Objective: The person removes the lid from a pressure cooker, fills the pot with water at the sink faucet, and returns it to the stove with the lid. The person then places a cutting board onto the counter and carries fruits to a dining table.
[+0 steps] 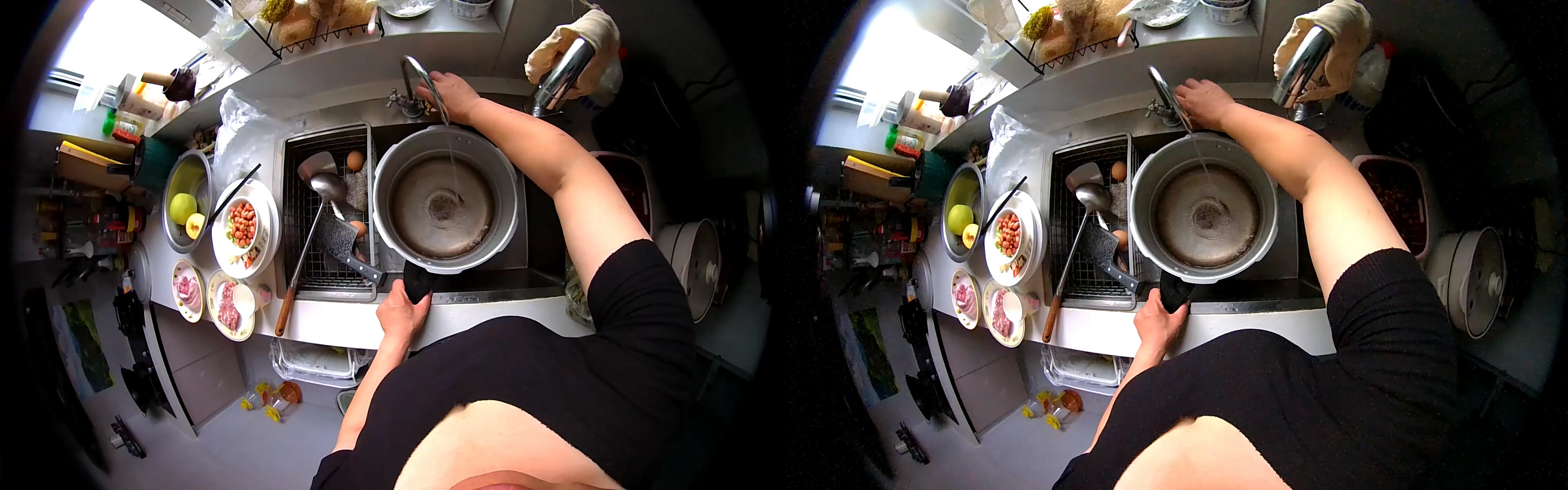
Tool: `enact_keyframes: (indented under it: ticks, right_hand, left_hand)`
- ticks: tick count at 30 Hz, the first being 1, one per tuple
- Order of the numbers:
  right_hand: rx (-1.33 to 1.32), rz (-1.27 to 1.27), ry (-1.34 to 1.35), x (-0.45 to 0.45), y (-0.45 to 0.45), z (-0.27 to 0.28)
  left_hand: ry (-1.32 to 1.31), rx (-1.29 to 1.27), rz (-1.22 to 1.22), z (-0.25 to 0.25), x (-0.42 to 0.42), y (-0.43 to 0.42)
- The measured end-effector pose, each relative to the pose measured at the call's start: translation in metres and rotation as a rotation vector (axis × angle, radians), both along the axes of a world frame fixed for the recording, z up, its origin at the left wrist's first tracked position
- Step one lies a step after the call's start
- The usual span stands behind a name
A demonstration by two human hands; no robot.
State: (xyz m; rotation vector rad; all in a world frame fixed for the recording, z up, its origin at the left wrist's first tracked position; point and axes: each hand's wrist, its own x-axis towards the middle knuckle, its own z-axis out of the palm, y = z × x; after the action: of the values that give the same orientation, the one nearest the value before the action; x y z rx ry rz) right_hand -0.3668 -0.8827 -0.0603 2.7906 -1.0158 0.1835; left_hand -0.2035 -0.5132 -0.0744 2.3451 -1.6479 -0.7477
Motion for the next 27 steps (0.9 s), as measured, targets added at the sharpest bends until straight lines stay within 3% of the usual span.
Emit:
enact_keyframes:
  ticks: [7,10,14,17,19,20,21,23,25,27]
  right_hand:
    - [0.012,-0.014,0.018,-0.001,0.005,0.002]
    - [0.108,-0.154,-0.203,-0.005,0.019,0.003]
    - [0.199,-0.437,-0.805,-0.044,0.061,-0.005]
    - [0.319,-0.632,-0.861,-0.079,0.089,-0.026]
    - [0.698,-0.869,-0.900,-0.091,0.099,-0.038]
    - [0.850,-0.855,-0.946,-0.092,0.102,-0.039]
    - [0.848,-0.860,-0.956,-0.096,0.099,-0.043]
    - [1.504,-0.729,-1.339,-0.103,0.085,-0.054]
    - [1.559,-0.726,-1.460,-0.106,0.077,-0.064]
    - [1.841,-0.578,-1.497,-0.106,0.072,-0.077]
  left_hand:
    - [0.023,0.004,0.004,0.001,-0.001,0.000]
    - [0.014,-0.002,0.003,0.000,-0.001,0.000]
    - [0.001,-0.043,-0.003,-0.004,0.000,0.002]
    - [0.025,-0.027,0.031,-0.003,-0.001,0.001]
    - [0.026,-0.032,0.026,-0.003,-0.001,0.001]
    - [0.027,-0.038,0.026,-0.003,-0.001,0.002]
    - [0.021,-0.039,0.017,-0.003,-0.001,0.002]
    - [0.007,-0.046,-0.006,-0.002,-0.001,0.002]
    - [-0.018,-0.028,-0.008,-0.002,-0.002,0.001]
    - [-0.040,-0.009,0.001,-0.002,-0.001,0.000]
